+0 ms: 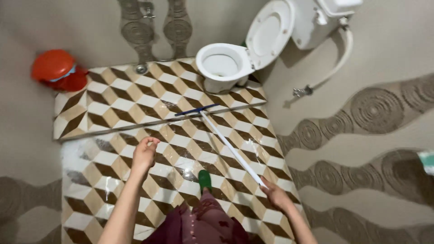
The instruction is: The person sprays water from a handheld shower head into the toilet bowl, then uses a squeegee to push water across the tiled bathroom floor. The person moves a bucket and continues squeegeeing the floor toward the door.
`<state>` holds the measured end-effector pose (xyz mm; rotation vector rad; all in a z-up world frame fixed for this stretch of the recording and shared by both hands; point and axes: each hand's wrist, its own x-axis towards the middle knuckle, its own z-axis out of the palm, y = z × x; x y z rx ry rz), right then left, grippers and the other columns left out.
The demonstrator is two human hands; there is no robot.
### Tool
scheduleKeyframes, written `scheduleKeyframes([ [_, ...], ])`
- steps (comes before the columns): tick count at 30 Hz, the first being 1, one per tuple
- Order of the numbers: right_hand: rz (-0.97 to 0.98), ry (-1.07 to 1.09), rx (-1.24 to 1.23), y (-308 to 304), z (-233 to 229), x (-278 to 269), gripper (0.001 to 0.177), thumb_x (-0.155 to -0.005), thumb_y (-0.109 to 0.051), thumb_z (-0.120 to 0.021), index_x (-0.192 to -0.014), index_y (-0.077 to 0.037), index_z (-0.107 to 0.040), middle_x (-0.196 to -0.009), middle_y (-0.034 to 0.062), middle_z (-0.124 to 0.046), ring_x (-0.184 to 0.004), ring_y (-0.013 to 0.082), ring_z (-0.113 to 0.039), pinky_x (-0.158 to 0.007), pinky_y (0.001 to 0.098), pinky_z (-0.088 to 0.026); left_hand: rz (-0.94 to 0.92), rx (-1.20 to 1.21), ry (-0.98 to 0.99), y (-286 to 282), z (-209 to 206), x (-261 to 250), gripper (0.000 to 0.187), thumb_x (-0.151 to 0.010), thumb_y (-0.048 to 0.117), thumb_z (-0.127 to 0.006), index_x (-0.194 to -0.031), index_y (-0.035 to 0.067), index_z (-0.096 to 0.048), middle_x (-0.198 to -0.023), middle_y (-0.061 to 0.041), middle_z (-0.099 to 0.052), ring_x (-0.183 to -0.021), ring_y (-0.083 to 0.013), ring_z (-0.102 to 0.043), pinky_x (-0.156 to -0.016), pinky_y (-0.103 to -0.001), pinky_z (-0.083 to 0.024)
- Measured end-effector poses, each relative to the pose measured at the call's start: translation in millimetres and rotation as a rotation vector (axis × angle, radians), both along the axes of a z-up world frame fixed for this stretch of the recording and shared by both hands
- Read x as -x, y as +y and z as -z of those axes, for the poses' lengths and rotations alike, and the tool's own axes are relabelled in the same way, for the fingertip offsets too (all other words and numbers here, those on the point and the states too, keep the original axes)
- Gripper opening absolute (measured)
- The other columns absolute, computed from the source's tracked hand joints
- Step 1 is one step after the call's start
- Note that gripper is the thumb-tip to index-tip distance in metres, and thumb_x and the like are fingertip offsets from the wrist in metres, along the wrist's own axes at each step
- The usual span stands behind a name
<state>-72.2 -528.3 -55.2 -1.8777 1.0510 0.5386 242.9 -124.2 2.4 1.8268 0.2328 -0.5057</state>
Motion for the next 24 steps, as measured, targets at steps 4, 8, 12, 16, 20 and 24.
scheduleKeyframes([
  [4, 0.222, -0.056, -0.206, 45, -72, 7, 0.053, -0.101, -0.027, -0.06, -0.154, -0.032, -0.056, -0.055, -0.0034, -0.033, -0.039, 0.0128, -0.034, -0.035, 0.0286, -0.026, 0.146, -0.112, -0.019, -34, 20, 10, 0.014, -0.103, 0.021, -0.056, -0.107, 0.023, -0.069, -0.099, -0.001, -0.076, -0.05, -0.0097, -0.043, -0.043, -0.027, -0.03],
  [8, 0.349, -0.106, -0.223, 57, -80, 20, 0.053, -0.102, -0.028, -0.058, -0.155, -0.034, -0.052, -0.061, -0.0011, -0.042, -0.042, 0.0123, -0.037, -0.037, 0.0274, -0.026, 0.475, 0.032, 0.3, -119, 43, 58, 0.011, -0.107, 0.017, -0.049, -0.108, 0.014, -0.059, -0.083, -0.001, -0.064, -0.065, -0.0123, -0.064, -0.059, -0.023, -0.054],
  [12, 0.279, -0.101, -0.091, 52, -91, -3, 0.053, -0.102, -0.027, -0.06, -0.154, -0.037, -0.053, -0.063, -0.0047, -0.041, -0.046, 0.0115, -0.037, -0.04, 0.0272, -0.03, 0.559, 0.34, 0.606, -212, 55, 115, 0.033, -0.107, 0.038, -0.049, -0.118, 0.007, -0.054, -0.074, 0.0, -0.048, -0.063, -0.0116, -0.048, -0.059, -0.025, -0.048],
  [16, 0.137, -0.317, 0.134, 11, 25, -34, 0.058, -0.092, -0.029, -0.066, -0.149, -0.029, -0.057, -0.15, -0.0024, -0.061, -0.129, 0.0091, -0.062, -0.107, 0.0212, -0.042, 0.373, 0.43, 0.817, -337, 179, 125, 0.067, -0.093, 0.064, -0.052, -0.127, 0.007, -0.06, -0.113, -0.019, -0.069, -0.101, -0.0277, -0.07, -0.078, -0.04, -0.058],
  [20, 0.027, -0.136, 0.132, -16, 9, -75, 0.058, -0.094, -0.033, -0.053, -0.152, -0.041, -0.05, -0.136, 0.003, -0.068, -0.106, 0.0282, -0.068, -0.087, 0.0385, -0.05, -0.221, 0.637, 0.745, -429, 264, 108, 0.029, -0.103, 0.032, -0.061, -0.093, 0.006, -0.053, -0.059, -0.008, -0.052, -0.046, -0.024, -0.055, -0.043, -0.038, -0.055],
  [24, 0.016, -0.077, 0.048, -76, 65, -93, 0.052, -0.097, -0.044, -0.058, -0.149, -0.04, -0.054, -0.144, 0.0075, -0.063, -0.128, 0.0292, -0.064, -0.107, 0.0438, -0.053, -0.068, 0.13, 0.454, -482, 314, 103, 0.053, -0.095, 0.045, -0.065, -0.109, -0.006, -0.07, -0.101, -0.029, -0.069, -0.1, -0.0422, -0.07, -0.09, -0.06, -0.056],
])
